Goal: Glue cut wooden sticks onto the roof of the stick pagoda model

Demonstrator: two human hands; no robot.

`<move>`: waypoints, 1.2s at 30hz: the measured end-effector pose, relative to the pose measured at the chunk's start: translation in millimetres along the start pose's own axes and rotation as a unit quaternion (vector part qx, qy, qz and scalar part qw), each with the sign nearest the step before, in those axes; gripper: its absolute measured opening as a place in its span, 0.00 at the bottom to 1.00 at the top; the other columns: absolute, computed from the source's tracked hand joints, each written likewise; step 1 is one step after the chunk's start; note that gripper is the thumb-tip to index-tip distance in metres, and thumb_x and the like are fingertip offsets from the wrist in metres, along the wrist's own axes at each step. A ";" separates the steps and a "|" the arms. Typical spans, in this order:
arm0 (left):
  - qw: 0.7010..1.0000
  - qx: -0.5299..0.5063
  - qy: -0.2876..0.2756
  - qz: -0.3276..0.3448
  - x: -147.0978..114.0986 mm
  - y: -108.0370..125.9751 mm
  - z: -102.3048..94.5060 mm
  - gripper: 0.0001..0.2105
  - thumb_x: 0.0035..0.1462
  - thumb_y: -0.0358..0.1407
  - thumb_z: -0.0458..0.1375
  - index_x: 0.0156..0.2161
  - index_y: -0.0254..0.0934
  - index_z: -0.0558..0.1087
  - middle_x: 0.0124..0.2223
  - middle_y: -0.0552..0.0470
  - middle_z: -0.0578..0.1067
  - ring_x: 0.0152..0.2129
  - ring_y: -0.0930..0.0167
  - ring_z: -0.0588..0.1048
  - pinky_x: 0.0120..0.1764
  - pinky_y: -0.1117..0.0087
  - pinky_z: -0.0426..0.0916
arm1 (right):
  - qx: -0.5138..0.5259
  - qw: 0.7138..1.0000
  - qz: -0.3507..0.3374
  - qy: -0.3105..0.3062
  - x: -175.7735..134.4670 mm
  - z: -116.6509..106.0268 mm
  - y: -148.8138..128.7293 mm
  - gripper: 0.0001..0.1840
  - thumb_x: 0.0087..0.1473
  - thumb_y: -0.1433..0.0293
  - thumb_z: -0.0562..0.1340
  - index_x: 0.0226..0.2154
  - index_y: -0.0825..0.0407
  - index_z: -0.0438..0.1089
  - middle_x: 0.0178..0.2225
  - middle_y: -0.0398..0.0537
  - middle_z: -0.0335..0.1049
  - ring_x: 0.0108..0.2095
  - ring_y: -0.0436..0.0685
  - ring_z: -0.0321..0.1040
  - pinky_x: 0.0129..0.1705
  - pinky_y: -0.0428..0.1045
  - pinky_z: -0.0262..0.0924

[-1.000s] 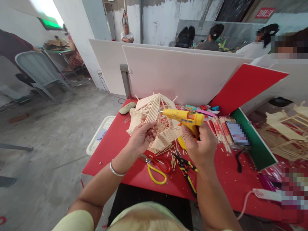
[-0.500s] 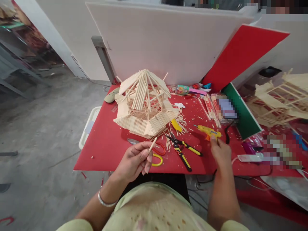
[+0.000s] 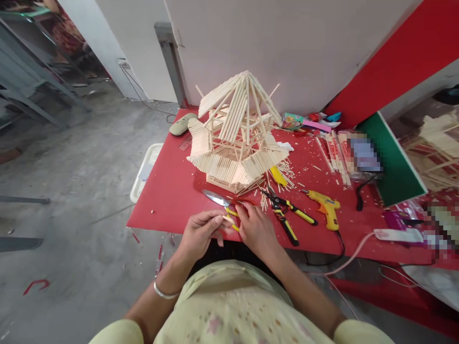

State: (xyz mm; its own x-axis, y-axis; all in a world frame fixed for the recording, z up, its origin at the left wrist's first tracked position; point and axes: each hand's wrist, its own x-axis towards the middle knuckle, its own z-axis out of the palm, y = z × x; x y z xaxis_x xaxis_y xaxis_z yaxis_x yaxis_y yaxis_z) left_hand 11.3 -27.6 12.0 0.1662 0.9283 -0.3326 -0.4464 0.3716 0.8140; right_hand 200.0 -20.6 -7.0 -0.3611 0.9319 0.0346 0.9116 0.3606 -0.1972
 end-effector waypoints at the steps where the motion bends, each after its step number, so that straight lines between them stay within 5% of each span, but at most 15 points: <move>1: 1.000 -0.013 0.009 0.005 0.0 -0.1 -2.4 0.16 0.50 0.43 0.68 0.39 0.32 0.79 0.32 0.43 0.80 0.26 0.65 0.79 0.19 0.72 0.71 | -0.021 1.000 0.004 -0.013 3.8 3.2 -3.7 0.29 0.58 0.74 0.55 0.62 0.51 0.60 0.54 0.60 0.66 0.52 0.63 0.63 0.52 0.55 0.60; 7: 0.992 -0.067 0.101 0.030 10.2 0.4 -15.6 0.15 0.46 0.41 0.70 0.34 0.32 0.75 0.30 0.48 0.80 0.25 0.69 0.80 0.24 0.75 0.72 | -0.097 0.993 0.000 -0.065 21.3 5.1 -0.3 0.28 0.60 0.74 0.54 0.63 0.52 0.58 0.42 0.59 0.68 0.42 0.63 0.66 0.42 0.53 0.61; 11: 0.996 -0.037 0.068 0.044 11.3 6.9 -20.6 0.33 0.45 0.40 0.71 0.56 0.37 0.68 0.34 0.48 0.81 0.23 0.68 0.79 0.24 0.70 0.74 | -0.107 0.993 0.007 -0.054 20.2 7.2 4.2 0.33 0.56 0.73 0.58 0.64 0.52 0.57 0.40 0.57 0.68 0.41 0.62 0.66 0.42 0.53 0.61; 13: 0.995 -0.014 0.073 0.060 9.3 9.6 -24.4 0.36 0.46 0.40 0.71 0.59 0.38 0.64 0.32 0.49 0.81 0.21 0.68 0.79 0.24 0.70 0.73 | -0.090 0.995 0.021 -0.038 17.0 8.0 8.9 0.32 0.57 0.68 0.60 0.63 0.53 0.57 0.40 0.57 0.69 0.42 0.64 0.67 0.43 0.54 0.61; 17: 0.992 0.017 0.106 0.073 7.0 8.6 -32.8 0.18 0.45 0.39 0.71 0.39 0.33 0.75 0.31 0.45 0.81 0.21 0.68 0.79 0.25 0.72 0.71 | 0.033 0.999 0.026 -0.009 10.2 4.9 15.6 0.32 0.60 0.59 0.58 0.64 0.51 0.55 0.44 0.56 0.71 0.45 0.64 0.69 0.46 0.55 0.63; 20: 0.991 0.023 0.118 0.065 7.7 5.5 -34.0 0.14 0.42 0.39 0.73 0.30 0.33 0.77 0.28 0.45 0.81 0.20 0.68 0.77 0.25 0.70 0.72 | 0.139 0.990 -0.015 -0.011 4.2 -3.1 10.4 0.35 0.59 0.57 0.59 0.64 0.50 0.54 0.51 0.56 0.68 0.51 0.63 0.66 0.52 0.56 0.62; 28: 0.986 0.098 0.087 0.101 6.9 0.8 -25.3 0.04 0.46 0.36 0.69 0.29 0.37 0.81 0.27 0.50 0.79 0.26 0.69 0.76 0.35 0.70 0.72 | 0.063 0.996 -0.055 -0.015 -3.9 -22.2 -4.8 0.33 0.60 0.56 0.59 0.65 0.45 0.57 0.40 0.51 0.67 0.41 0.60 0.68 0.44 0.53 0.62; 36: 0.986 0.091 0.084 0.111 9.5 -5.5 -28.3 0.07 0.44 0.32 0.70 0.31 0.37 0.78 0.27 0.52 0.78 0.25 0.71 0.76 0.33 0.72 0.72 | 0.066 0.995 -0.045 -0.053 -7.6 -25.0 -3.5 0.32 0.60 0.52 0.57 0.64 0.42 0.57 0.41 0.49 0.68 0.40 0.58 0.69 0.35 0.49 0.59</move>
State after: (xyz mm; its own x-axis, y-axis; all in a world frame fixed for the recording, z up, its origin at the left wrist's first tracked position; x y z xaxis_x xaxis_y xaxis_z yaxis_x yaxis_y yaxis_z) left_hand -9.5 -21.2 -9.1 -0.0722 0.9777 -0.1972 -0.2882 0.1689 0.9426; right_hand 204.5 -27.9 17.9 -0.4646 0.8844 -0.0437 0.8434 0.4270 -0.3260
